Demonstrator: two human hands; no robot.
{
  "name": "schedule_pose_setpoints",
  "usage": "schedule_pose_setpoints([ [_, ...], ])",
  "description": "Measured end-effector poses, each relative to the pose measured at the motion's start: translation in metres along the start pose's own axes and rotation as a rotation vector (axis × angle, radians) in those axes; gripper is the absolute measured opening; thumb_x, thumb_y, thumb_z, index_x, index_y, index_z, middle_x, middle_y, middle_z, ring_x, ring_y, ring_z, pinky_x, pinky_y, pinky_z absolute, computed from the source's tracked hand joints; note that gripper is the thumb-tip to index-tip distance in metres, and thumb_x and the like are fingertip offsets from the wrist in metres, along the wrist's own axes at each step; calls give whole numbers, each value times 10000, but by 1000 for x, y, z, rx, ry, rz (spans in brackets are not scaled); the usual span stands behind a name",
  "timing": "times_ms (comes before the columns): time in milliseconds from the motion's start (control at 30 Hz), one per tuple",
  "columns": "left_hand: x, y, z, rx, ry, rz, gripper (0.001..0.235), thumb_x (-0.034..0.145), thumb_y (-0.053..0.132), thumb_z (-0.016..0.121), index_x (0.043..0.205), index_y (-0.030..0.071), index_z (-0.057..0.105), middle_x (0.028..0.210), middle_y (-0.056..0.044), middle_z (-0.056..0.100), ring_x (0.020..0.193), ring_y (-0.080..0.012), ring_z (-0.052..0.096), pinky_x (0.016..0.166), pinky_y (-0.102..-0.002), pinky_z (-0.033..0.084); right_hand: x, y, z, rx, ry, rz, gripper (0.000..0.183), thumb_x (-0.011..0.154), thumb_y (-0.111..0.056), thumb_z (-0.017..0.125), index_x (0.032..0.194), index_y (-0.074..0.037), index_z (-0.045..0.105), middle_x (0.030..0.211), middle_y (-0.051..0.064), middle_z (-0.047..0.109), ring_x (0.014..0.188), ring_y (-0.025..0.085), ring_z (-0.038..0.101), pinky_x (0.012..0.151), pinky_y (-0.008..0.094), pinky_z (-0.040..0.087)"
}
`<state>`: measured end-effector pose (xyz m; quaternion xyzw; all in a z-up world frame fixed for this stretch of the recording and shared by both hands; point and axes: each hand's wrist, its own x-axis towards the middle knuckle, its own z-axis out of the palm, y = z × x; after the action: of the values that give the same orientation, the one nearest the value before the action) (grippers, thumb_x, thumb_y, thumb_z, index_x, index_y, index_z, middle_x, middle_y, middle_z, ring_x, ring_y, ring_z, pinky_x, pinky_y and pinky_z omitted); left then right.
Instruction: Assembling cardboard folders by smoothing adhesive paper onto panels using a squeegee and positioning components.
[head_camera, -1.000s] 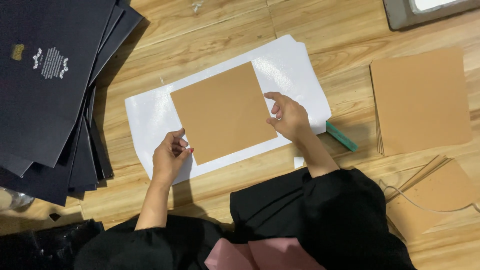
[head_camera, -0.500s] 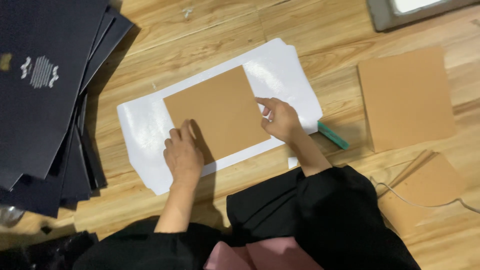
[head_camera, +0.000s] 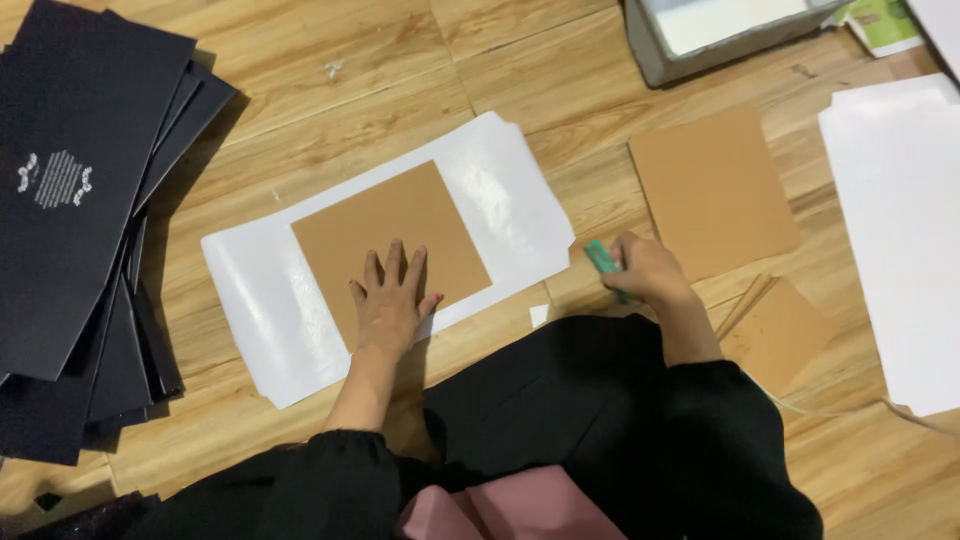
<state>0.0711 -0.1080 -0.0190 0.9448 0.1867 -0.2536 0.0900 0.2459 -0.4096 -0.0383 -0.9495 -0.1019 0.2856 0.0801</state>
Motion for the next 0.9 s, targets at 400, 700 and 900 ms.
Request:
schedule_pose_setpoints([
  [400,-5,-2,3,-10,5,21,617,863,328,499,1397,319,190,1474,-18,99,1334,-364,82,1013,-590,252,9,-49,1,306,261,-73,415,763,-383,675,968,-30,601,925,183,585,946,392,573,772,467,476],
  [700,0,-2,2,-30,-6,40,636,847,309,543,1391,317,214,1473,-26,110,1327,-375,87,1011,-603,243,15,-86,25,870,122,52,542,595,-327,810,965,2,590,792,135,612,779,275,623,631,350,505],
  [900,-1,-6,8,32,-21,93,651,828,329,568,1377,353,219,1475,-16,96,1331,-371,94,1010,-592,261,25,-58,28,1249,96,21,605,635,-172,806,1119,10,493,765,57,590,631,158,638,457,205,521],
])
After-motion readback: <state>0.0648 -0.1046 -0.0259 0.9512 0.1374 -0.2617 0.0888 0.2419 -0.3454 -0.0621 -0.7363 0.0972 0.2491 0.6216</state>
